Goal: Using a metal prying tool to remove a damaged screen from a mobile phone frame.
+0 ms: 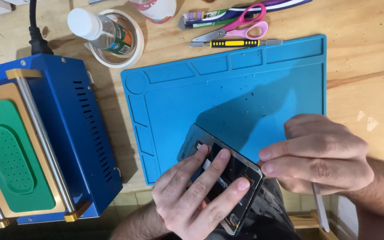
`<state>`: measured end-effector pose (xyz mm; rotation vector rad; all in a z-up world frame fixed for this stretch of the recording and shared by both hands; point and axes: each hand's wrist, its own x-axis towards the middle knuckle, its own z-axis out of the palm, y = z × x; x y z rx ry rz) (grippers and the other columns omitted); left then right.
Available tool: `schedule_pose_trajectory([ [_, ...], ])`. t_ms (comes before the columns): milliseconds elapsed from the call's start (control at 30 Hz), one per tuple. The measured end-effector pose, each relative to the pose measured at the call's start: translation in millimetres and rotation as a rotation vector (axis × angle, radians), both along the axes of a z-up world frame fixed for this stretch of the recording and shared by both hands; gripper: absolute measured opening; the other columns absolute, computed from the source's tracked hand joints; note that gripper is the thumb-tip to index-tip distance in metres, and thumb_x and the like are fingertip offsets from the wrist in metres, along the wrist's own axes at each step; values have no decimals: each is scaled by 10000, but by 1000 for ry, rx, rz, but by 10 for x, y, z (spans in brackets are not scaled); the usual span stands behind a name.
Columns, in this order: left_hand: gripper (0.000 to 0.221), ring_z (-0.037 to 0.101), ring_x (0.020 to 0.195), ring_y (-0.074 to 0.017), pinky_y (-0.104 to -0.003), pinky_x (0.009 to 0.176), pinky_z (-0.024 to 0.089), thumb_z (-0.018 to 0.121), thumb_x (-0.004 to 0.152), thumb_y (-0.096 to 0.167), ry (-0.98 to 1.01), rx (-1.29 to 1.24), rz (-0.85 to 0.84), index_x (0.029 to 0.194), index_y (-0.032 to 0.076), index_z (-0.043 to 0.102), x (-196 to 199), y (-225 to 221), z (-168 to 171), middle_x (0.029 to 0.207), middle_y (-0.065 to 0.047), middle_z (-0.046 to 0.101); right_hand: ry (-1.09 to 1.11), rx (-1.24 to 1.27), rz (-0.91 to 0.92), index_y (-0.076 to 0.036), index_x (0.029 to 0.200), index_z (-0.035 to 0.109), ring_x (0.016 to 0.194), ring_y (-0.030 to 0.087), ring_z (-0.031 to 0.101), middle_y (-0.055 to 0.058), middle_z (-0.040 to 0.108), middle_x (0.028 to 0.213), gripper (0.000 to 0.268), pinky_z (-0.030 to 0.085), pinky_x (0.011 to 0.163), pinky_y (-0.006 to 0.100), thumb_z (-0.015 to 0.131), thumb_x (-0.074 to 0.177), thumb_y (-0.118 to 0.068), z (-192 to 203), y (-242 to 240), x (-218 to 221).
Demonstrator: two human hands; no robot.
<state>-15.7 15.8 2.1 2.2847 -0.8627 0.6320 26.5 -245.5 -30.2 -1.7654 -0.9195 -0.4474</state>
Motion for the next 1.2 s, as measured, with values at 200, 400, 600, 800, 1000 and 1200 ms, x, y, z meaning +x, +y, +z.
schedule_pose_trajectory([
  [200,390,913,1028,-356,-387,826,782,399,1208,115,59,-9,-7,1335,258,739,-43,-7,17,1229,-140,854,5,-9,3,-94,1105,779,554,134,546,80,796,1092,135,377,519,317,730,1011,-178,-20,-38,-40],
  [400,305,918,1011,-351,-404,849,802,452,1218,238,83,-58,-3,1312,224,741,-47,-27,21,1219,-162,848,6,-40,43,-88,1094,774,638,171,613,110,788,1089,136,461,566,346,688,1023,-164,59,-50,8],
  [600,204,928,1005,-273,-333,790,712,598,1166,258,245,-184,-34,1282,190,752,54,35,18,1198,-125,868,171,-3,-52,-76,999,778,729,117,810,114,789,971,90,682,666,222,721,968,-139,135,135,73],
  [800,206,875,1047,-365,-411,877,756,593,1115,127,19,-78,-88,1174,146,790,246,153,138,1150,-181,833,18,3,63,-82,1028,790,512,122,505,94,788,1000,166,335,483,325,645,1031,-164,107,118,78],
  [1000,174,895,1051,-296,-395,889,713,686,1101,179,-50,37,-7,1224,273,765,170,206,138,1155,-81,859,-55,-109,169,-31,1074,769,518,150,460,126,756,1087,105,356,550,363,693,1002,-30,178,14,81],
  [1200,158,896,1074,-297,-394,893,713,739,1094,223,-38,22,-8,1235,291,762,131,206,86,1169,-68,857,-102,-145,172,-75,1073,776,528,138,482,84,730,1106,95,374,541,344,713,1007,-50,177,-23,69],
])
